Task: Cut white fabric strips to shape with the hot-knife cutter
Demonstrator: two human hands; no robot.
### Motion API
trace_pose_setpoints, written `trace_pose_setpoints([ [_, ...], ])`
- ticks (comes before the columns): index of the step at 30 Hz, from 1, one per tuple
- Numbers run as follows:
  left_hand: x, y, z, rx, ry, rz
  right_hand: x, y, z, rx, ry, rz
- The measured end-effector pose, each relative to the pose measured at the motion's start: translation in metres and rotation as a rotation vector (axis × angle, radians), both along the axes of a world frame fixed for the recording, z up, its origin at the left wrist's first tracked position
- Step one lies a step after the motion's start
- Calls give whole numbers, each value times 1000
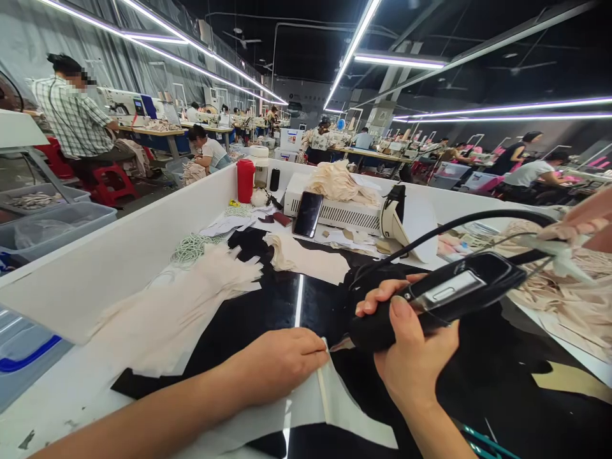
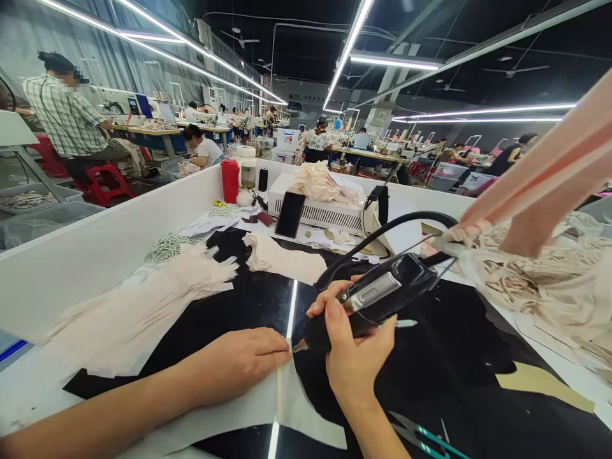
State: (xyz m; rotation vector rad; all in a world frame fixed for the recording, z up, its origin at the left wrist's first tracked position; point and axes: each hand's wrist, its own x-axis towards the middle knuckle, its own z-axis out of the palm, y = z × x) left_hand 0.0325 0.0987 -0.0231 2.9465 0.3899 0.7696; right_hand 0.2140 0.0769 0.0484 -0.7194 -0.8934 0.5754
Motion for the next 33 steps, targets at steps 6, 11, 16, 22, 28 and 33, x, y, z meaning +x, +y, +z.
trace_pose_setpoints([
  [6, -1, -1, 1, -14, -3, 8, -1, 1, -4, 12, -22, -3],
  [11, -2, 0, 1, -21, 7, 5, -1, 1, -6, 0, -57, -26],
  [16, -5, 1, 1, 20, 7, 9, 0, -5, -2, -4, -35, -24],
  [22, -10, 0, 2, 34, 24, 11, -1, -13, 1, 20, -6, -16],
  [28, -12, 2, 1, 3, 88, 3, -1, -13, -2, 20, -19, -13],
  [33, -13, 2, 2, -12, 91, 4, -2, -14, -5, 3, -39, -13],
])
